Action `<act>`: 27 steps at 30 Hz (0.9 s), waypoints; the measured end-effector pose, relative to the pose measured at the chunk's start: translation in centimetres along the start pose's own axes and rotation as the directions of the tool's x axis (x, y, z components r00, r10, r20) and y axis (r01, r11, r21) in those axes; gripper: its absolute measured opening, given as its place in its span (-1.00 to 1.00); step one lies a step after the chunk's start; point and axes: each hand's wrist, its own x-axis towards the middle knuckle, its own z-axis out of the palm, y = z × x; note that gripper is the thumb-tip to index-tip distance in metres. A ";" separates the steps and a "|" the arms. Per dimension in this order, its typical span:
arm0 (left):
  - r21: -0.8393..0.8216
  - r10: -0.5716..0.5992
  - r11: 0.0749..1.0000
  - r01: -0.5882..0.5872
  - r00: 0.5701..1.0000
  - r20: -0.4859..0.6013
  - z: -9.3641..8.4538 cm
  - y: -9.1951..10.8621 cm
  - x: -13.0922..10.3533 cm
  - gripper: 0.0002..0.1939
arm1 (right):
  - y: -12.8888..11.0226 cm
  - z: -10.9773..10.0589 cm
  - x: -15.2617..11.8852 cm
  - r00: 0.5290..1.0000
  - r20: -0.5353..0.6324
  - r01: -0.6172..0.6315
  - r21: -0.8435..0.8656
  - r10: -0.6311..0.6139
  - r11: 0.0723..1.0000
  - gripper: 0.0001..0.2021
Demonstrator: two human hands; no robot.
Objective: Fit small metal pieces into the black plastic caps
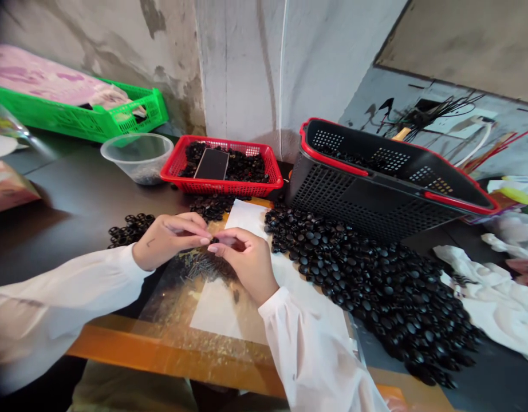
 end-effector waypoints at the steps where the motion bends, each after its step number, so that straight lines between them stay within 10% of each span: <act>1: 0.017 0.011 1.000 -0.011 1.000 0.006 0.0 0.0 0.0 -0.94 | 0.0 0.0 0.0 1.000 -0.004 -0.014 0.013 0.014 1.000 -0.82; 15: 0.198 0.198 0.957 -0.213 0.976 0.094 -0.5 0.8 0.3 -0.85 | 0.0 -0.4 0.3 0.982 0.088 -0.184 0.196 0.170 0.963 -0.70; 21: 0.634 0.101 0.712 -0.303 0.937 0.334 -6.9 2.6 2.7 -0.77 | 0.3 -0.7 0.7 0.983 0.019 -0.179 0.307 0.182 0.935 -0.67; 27: 0.898 -0.202 0.416 -0.145 0.948 0.247 -12.1 1.2 3.2 -0.61 | 0.2 -0.5 0.7 0.984 0.018 -0.173 0.327 0.177 0.929 -0.69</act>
